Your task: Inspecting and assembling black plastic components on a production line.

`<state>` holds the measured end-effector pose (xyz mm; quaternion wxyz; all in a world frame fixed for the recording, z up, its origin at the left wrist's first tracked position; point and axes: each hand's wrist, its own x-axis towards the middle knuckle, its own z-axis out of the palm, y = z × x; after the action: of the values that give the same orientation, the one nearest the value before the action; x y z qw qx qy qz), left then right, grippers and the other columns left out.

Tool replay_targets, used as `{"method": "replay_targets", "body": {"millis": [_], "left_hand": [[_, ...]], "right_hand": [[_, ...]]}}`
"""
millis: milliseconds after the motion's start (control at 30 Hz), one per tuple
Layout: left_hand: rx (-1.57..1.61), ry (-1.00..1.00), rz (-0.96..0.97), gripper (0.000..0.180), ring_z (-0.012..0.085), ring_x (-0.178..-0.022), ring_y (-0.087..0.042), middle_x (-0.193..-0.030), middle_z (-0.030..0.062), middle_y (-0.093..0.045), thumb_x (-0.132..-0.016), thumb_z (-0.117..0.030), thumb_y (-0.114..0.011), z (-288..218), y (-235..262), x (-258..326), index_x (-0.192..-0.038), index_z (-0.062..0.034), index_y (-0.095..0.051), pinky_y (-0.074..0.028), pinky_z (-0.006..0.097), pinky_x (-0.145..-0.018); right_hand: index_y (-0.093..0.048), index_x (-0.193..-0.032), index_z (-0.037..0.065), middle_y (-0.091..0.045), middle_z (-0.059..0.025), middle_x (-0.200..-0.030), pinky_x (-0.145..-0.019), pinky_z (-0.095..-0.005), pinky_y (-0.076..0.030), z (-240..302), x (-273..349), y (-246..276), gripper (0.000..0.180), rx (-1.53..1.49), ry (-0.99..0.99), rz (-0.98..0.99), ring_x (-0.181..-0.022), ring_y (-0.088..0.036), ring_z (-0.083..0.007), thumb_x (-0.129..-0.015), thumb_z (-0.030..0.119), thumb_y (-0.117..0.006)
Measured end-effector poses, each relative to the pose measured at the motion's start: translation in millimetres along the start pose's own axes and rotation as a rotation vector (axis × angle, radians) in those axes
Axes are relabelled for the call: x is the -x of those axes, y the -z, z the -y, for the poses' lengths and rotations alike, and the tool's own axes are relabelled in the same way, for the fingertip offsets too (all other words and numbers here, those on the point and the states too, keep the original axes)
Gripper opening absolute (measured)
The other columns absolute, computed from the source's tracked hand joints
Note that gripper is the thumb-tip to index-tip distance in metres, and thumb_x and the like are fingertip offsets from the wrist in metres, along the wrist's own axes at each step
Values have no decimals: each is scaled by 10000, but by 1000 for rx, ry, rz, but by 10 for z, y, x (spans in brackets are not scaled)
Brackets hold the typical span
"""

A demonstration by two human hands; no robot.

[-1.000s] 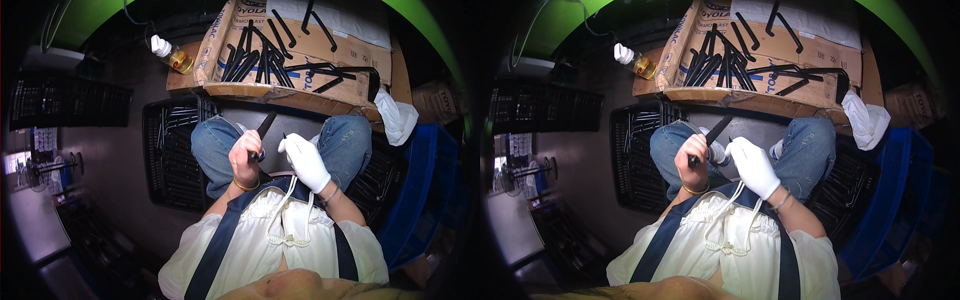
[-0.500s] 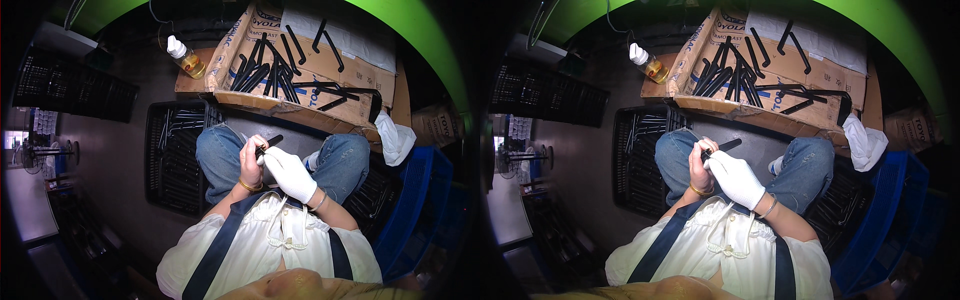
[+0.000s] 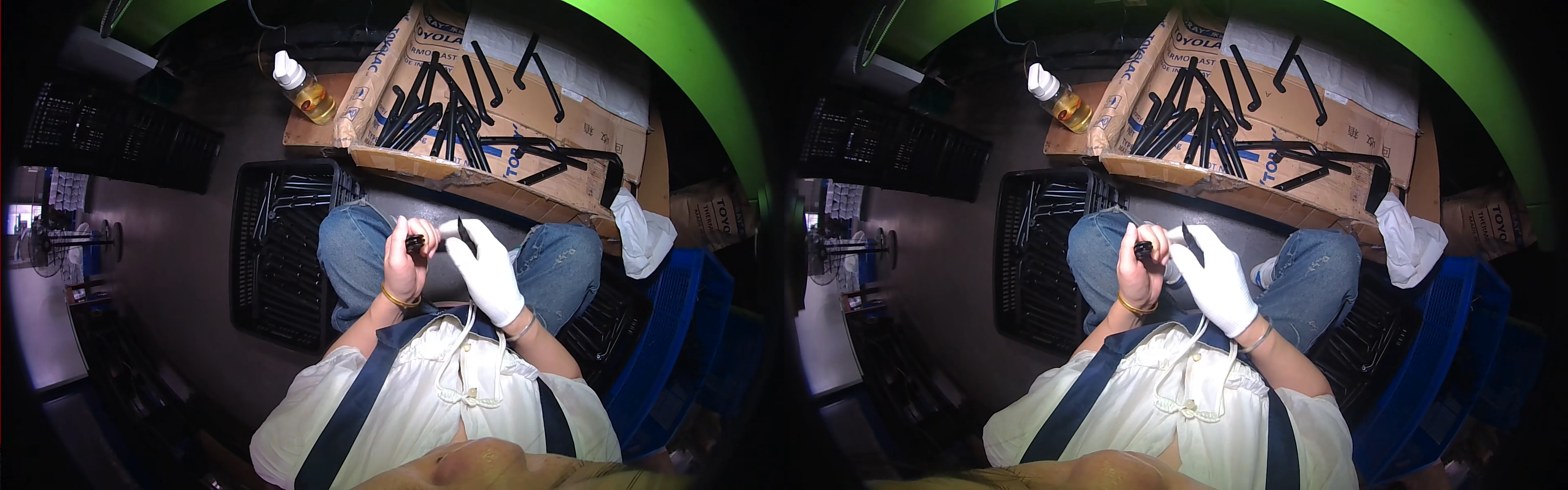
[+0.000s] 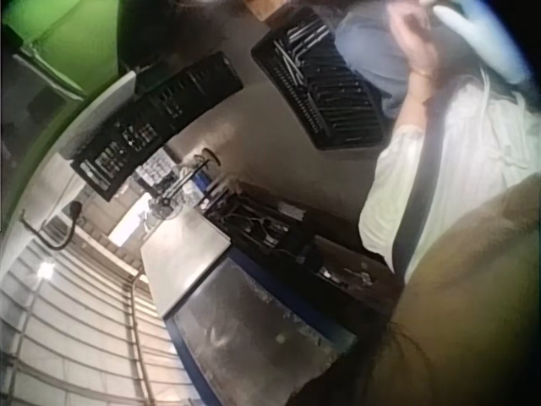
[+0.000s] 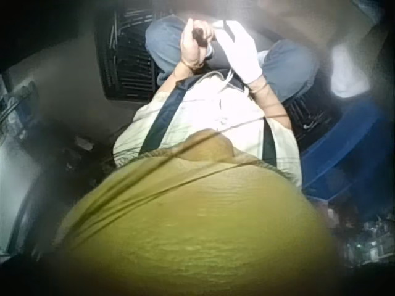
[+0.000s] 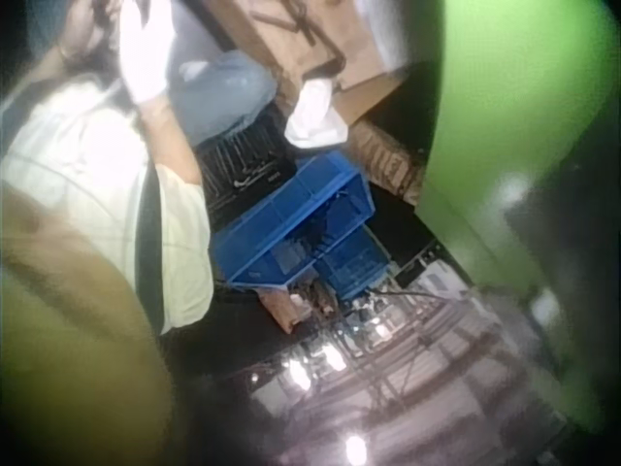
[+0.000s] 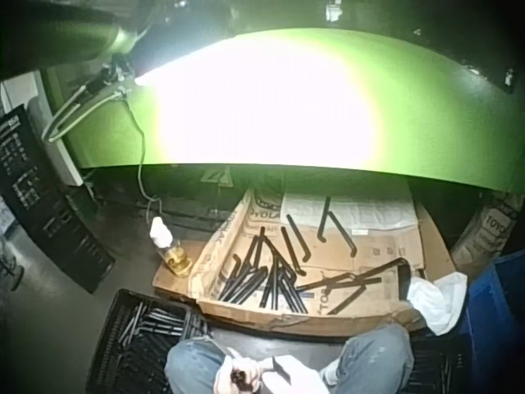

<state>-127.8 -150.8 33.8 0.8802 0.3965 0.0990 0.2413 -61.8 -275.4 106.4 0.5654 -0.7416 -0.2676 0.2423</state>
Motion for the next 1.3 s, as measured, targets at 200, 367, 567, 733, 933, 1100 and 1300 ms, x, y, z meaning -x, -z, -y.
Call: {"method": "replay_targets", "body": {"millis": [200,367,567,733,933,1100,1300], "left_hand": [[262,489,-280,398,55,-487,-464,-606,-51,-540,-1027,-397,-417,16,-174,90,-825,-118,-616,-347,210,-444],[196,544,-272,433,46,-471,-381,-573,-47,-466,-1030,-424,-411,51,-266,122,-790,-114,-594,-303,207,-442],[562,687,-79,551,114,-463,-325,-541,-28,-331,-1040,-426,-260,87,-143,-24,-570,-149,-339,-388,321,-665],[605,685,-63,533,106,-490,-310,-544,-27,-307,-1035,-406,-291,-15,-97,-42,-575,-140,-335,-362,298,-657],[633,656,-46,540,100,-473,-289,-518,-34,-286,-1034,-410,-293,12,-41,-54,-565,-146,-329,-355,297,-636],[724,555,70,534,90,-427,-254,-468,-49,-273,-1042,-420,-291,-54,82,-164,-586,-149,-351,-349,288,-597],[886,523,415,535,102,-362,-300,-459,-16,-335,-1048,-440,-269,-145,233,-312,-673,-109,-456,-402,299,-568]], "right_hand": [[-670,-946,-2,-649,-102,-779,-653,-290,-495,73,-196,95,231,-65,-91,215,-700,-626,-134,-894,223,-657],[-607,-827,-4,-636,-88,-727,-542,-261,-484,-165,-240,73,267,-124,-176,209,-609,-609,-103,-914,244,-653],[-660,-915,28,-617,4,-696,-512,-195,-399,-531,-215,180,194,-33,25,-34,-581,-518,-32,-933,217,-618],[-673,-974,9,-654,-63,-792,-643,-260,-469,-487,23,299,183,-12,-238,18,-683,-583,-102,-945,169,-589],[-654,-1033,10,-658,-35,-818,-591,-230,-431,-516,217,359,198,-64,-315,124,-635,-527,-61,-964,165,-552],[-646,-1033,-7,-641,-37,-794,-647,-253,-440,-480,334,367,257,3,-299,369,-697,-535,-77,-954,230,-588],[-650,-945,6,-573,30,-733,-609,-238,-399,-409,360,370,217,5,-363,524,-673,-471,-50,-914,220,-657]]}}
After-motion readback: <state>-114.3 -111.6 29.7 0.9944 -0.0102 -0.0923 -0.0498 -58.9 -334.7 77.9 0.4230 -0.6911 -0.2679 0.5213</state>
